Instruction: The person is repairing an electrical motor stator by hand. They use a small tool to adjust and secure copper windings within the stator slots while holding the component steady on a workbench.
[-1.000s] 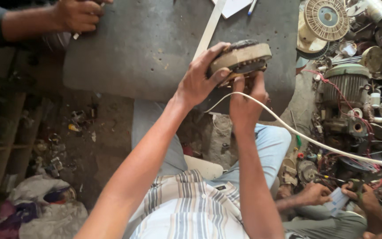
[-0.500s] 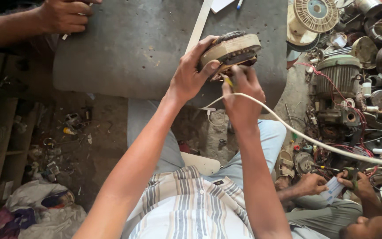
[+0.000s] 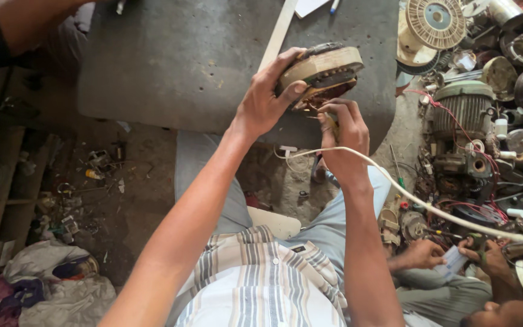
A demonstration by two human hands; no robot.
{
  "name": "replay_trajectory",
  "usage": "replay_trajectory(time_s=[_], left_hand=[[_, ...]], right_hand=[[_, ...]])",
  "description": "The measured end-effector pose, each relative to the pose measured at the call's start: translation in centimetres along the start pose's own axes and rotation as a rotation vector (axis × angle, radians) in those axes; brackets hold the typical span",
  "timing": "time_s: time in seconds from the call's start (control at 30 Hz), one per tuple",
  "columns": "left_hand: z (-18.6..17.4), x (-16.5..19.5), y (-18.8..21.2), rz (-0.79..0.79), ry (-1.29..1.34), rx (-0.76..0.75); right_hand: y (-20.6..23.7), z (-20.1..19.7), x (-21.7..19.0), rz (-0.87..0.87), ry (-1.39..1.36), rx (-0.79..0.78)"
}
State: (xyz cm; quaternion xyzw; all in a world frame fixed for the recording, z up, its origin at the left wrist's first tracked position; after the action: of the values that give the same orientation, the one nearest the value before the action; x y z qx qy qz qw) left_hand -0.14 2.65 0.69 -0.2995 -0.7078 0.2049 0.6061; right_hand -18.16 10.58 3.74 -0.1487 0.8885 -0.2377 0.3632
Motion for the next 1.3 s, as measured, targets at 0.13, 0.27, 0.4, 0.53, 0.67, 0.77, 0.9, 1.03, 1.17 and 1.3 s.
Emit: replay_trajectory(time_s=[0.13, 0.27, 0.4, 0.53, 0.67, 0.77, 0.9, 1.03, 1.17, 1.3], left_hand=[[0.3, 0.0, -0.1, -0.001, -0.032, -0.007], [0.3, 0.0, -0.1, -0.016, -0.026, 0.003], [0.5, 0.0, -0.1, -0.043, -0.004, -0.006], [0.4, 0.0, -0.2, -0.035, -0.008, -0.01], [0.0, 0.1, -0.3, 0.008, -0.016, -0.007], [0.0, 0.2, -0.3, -0.018, 0.005, -0.013], [-0.2, 0.4, -0.3, -0.021, 0.009, -0.008], [-0.5, 0.1, -0.3, 0.009, -0.006, 0.01], [-0.6, -0.4, -0.3, 0.02, 0.011, -0.006], [-0.7, -0.3, -0.1, 0.005, 0.021, -0.007]], right_hand=[[0.3, -0.4, 0.9, 0.006, 0.015, 0.067], [-0.2, -2.1, 3.0, 0.053, 0.124, 0.22], [-1.0, -2.7, 6.5, 0.321, 0.046, 0.16], [-1.9, -2.8, 9.6, 0.475, -0.097, 0.12], [-1.6, -2.4, 11.3, 0.561, -0.219, 0.155], [-1.4, -2.3, 11.8, 0.606, -0.282, 0.23], [-1.8, -2.6, 10.7, 0.58, -0.235, 0.322], [-0.7, -4.8, 6.8, 0.424, 0.09, 0.549], [0.6, -5.3, 2.1, 0.034, 0.32, 0.439], [-0.1, -3.5, 0.7, -0.088, 0.348, 0.171]])
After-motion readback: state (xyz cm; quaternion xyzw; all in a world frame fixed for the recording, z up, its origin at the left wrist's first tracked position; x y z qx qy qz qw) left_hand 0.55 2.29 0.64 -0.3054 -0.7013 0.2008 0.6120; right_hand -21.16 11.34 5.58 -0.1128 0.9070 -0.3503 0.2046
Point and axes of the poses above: each hand's wrist, its own y-axis away from the middle knuckle, its own z-axis out of the palm, x = y × z, the point moved 3 cm from there along -y, towards the middle knuckle, and after that the axes turned 4 degrees about z, right-handed, at the moved point
